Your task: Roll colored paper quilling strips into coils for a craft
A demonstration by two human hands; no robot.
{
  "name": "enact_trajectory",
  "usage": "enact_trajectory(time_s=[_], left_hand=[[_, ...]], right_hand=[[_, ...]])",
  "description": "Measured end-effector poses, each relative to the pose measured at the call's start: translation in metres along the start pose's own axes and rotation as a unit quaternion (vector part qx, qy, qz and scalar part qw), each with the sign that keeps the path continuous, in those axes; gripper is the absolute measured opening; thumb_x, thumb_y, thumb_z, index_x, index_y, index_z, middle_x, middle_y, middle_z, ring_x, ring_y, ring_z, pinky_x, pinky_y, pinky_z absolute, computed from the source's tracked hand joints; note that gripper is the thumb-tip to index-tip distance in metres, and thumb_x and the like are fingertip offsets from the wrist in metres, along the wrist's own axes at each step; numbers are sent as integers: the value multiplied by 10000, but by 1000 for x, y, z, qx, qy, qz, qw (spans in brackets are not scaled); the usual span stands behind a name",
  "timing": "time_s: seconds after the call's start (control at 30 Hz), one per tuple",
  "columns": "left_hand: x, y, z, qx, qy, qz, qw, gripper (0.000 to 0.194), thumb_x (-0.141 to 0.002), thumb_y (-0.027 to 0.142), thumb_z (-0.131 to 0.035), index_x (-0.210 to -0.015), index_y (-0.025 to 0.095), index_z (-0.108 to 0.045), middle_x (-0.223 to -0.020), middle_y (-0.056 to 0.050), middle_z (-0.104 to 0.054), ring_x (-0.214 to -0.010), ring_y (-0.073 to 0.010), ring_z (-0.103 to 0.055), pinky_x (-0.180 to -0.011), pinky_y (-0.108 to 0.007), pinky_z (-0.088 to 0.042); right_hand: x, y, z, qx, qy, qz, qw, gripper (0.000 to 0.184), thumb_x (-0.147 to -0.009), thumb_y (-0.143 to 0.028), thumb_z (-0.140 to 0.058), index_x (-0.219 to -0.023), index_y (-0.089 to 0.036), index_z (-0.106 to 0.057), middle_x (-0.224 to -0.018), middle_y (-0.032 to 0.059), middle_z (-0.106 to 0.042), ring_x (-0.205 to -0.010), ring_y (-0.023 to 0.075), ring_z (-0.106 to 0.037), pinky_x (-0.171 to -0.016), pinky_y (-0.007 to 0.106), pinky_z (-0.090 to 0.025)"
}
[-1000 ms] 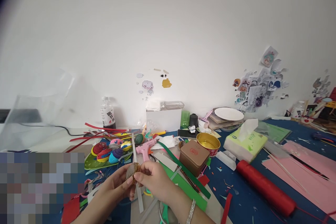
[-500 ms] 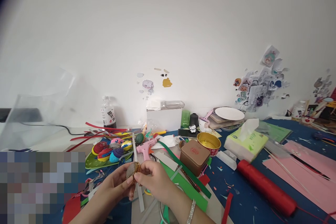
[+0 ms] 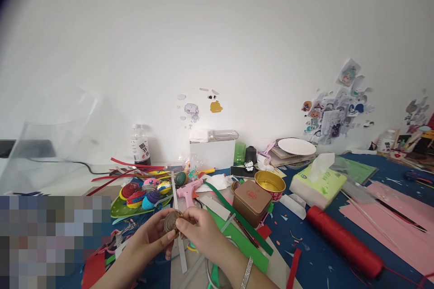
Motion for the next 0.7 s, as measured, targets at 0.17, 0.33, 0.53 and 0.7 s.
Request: enact_trajectory(time_s=[0.17,0.33,0.53,0.7], left_hand=[[-3,-9,3,5,-22,-8,1000,523,-568,396,-767,-959,198,-482,-721,30,-592,-406,-74,-526,-426,-230,-435],[-3,-9,0,15,-14,5,1000,520,-542,392,-781,-939,181,-521,-696,25,-604,-436,-86,-533,-458,-241,-446],[2,-3,-1,18,30,42,999,367,-606,373,-743,-852,151,-584,-566,34,-584,-480,-95,-525,-503,-222,-431],[1,-2,1,7,46,51,998,314,-600,415,-730,-727,152,-614,-562,27,-579,-516,-108,-538,-540,-232,-447]], right_hand=[[0,-2,2,30,5,-11,999,276,-773,-360,-519,-604,-170,-411,-578,-37,-433,-547,88,-390,-510,212,-299],[1,-11,0,119,48,28,991,259,-753,-250,-507,-544,-173,-375,-559,-52,-368,-570,89,-365,-534,214,-293],[0,-9,-1,109,56,-6,992,207,-774,-222,-453,-576,-175,-418,-565,-40,-424,-570,99,-425,-538,216,-324],[-2,-9,-1,150,65,6,987,174,-762,-176,-446,-590,-172,-423,-584,-40,-421,-586,98,-420,-551,213,-326]])
Point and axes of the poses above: each hand's wrist, its own x-axis away from the middle knuckle, its own z-axis out of the back of the hand, y = z × x, the point moved 2 cm from there along -x, towards the middle knuckle
